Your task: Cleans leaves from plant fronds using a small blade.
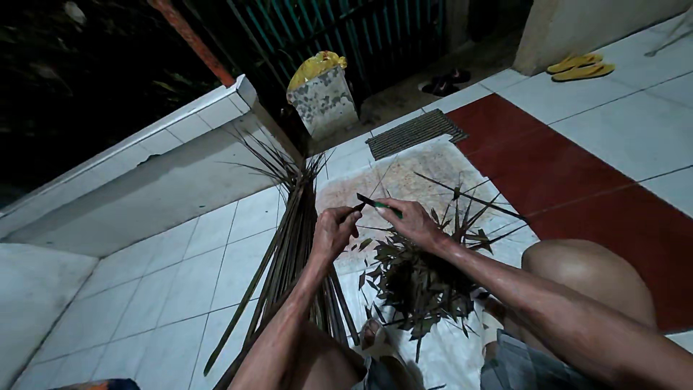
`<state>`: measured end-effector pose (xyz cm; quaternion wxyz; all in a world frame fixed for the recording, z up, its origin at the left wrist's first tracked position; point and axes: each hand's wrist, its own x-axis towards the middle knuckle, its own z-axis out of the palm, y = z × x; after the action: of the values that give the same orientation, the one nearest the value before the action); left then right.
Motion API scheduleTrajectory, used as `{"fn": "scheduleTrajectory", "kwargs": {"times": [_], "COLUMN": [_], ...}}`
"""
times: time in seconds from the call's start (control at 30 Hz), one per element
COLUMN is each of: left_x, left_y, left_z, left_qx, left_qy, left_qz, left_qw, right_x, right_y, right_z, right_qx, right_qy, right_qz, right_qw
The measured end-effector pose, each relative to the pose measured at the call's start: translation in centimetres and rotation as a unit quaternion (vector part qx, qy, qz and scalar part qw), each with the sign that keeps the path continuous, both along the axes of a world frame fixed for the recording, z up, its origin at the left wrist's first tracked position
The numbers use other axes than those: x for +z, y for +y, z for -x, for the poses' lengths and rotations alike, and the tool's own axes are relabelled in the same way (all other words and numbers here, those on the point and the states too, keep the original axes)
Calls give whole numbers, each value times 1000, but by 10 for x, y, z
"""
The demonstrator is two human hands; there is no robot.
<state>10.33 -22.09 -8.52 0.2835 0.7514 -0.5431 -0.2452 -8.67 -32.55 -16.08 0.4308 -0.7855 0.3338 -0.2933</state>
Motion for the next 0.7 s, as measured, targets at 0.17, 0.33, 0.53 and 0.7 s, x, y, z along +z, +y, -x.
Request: {"fn": "scheduleTrajectory", "kwargs": {"times": [0.17,0.33,0.53,0.7], "left_x": [0,1,2,2], "left_y": [1,1,4,6], "left_z": [-2,-2,0,-4], "left_qx": [-3,-8,-6,10], "left_qy": [54,76,95,80], "left_qz": [10,10,-8,-6], "left_qw": [998,997,995,997], "right_x": [-4,-1,10,12], "right_y": [-5,-14,-38,-39], "right_z": [-3,-2,12,16], "right_qx": [-20,-39,-133,-95], "right_qy": [4,-1,-17,-90], "right_qz": [17,10,-34,-14], "right_qw": [1000,999,990,991]}}
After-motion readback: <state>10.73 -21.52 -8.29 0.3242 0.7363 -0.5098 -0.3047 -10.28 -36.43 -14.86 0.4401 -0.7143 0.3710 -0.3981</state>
